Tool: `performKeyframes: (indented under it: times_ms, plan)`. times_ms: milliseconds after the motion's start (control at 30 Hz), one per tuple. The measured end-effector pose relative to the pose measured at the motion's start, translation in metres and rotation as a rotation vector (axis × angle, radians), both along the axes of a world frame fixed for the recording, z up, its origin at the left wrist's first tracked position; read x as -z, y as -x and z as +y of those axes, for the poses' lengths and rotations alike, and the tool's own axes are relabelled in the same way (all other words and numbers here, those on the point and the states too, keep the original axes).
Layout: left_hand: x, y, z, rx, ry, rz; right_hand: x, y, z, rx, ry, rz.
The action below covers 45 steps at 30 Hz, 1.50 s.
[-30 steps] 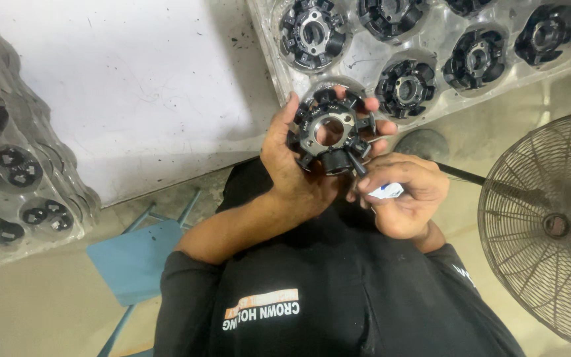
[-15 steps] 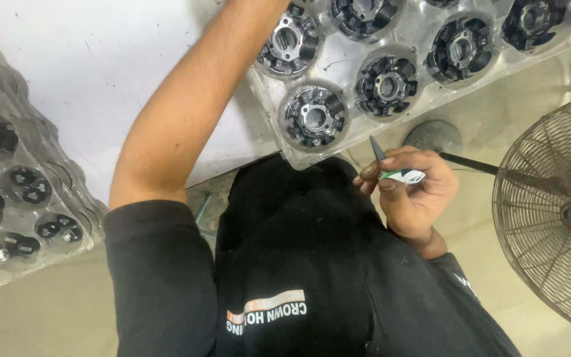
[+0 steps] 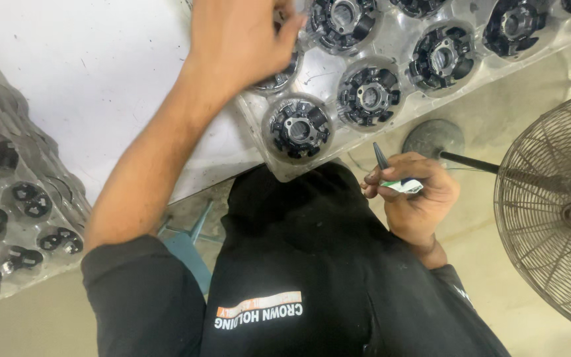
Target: The person sits at a workbench and applies adhesive from a tube onto the pins of small black mechanical components, one at a time, then places each treated component back into a plastic tray. They pick the next component from the tray and repeat the application.
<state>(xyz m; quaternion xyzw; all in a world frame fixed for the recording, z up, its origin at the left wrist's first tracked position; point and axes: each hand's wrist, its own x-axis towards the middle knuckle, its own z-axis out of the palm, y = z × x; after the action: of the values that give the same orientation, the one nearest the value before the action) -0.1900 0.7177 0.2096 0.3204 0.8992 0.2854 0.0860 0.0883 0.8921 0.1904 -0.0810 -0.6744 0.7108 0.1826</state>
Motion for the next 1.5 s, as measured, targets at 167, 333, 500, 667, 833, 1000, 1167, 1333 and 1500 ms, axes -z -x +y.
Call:
performKeyframes:
  times_ms: [167, 333, 500, 667, 833, 1000, 1167, 1333, 1500]
  plan:
    - [0.034, -0.033, -0.048, 0.202, 0.098, 0.399, -0.002, 0.004, -0.003, -0.044, 0.02, -0.054]
    - [0.032, -0.044, -0.079, 0.175, -0.063, 0.405, 0.0, 0.009, -0.009, -0.079, 0.068, -0.041]
    - [-0.001, -0.104, -0.123, -0.174, -0.457, -0.444, -0.001, 0.017, -0.018, -0.128, -0.008, -0.035]
    - [-0.021, -0.142, -0.117, -0.022, -1.322, -0.705, -0.005, 0.028, -0.026, -0.278, -0.181, 0.081]
    - [-0.008, -0.145, -0.089, -0.046, -1.789, -0.832, -0.008, 0.031, -0.048, -0.368, -0.094, 0.113]
    - [-0.005, -0.156, -0.084, -0.004, -1.685, -0.803, -0.009, 0.032, -0.061, -0.426, -0.075, 0.211]
    - [-0.013, -0.163, -0.087, 0.099, -1.488, -0.63, -0.007, 0.033, -0.064, -0.483, -0.071, 0.265]
    - [-0.014, -0.159, -0.083, 0.12, -1.388, -0.38, -0.006, 0.031, -0.069, -0.459, 0.012, 0.273]
    - [-0.016, -0.156, -0.081, 0.157, -1.372, -0.398, -0.009, 0.03, -0.068, -0.468, 0.022, 0.228]
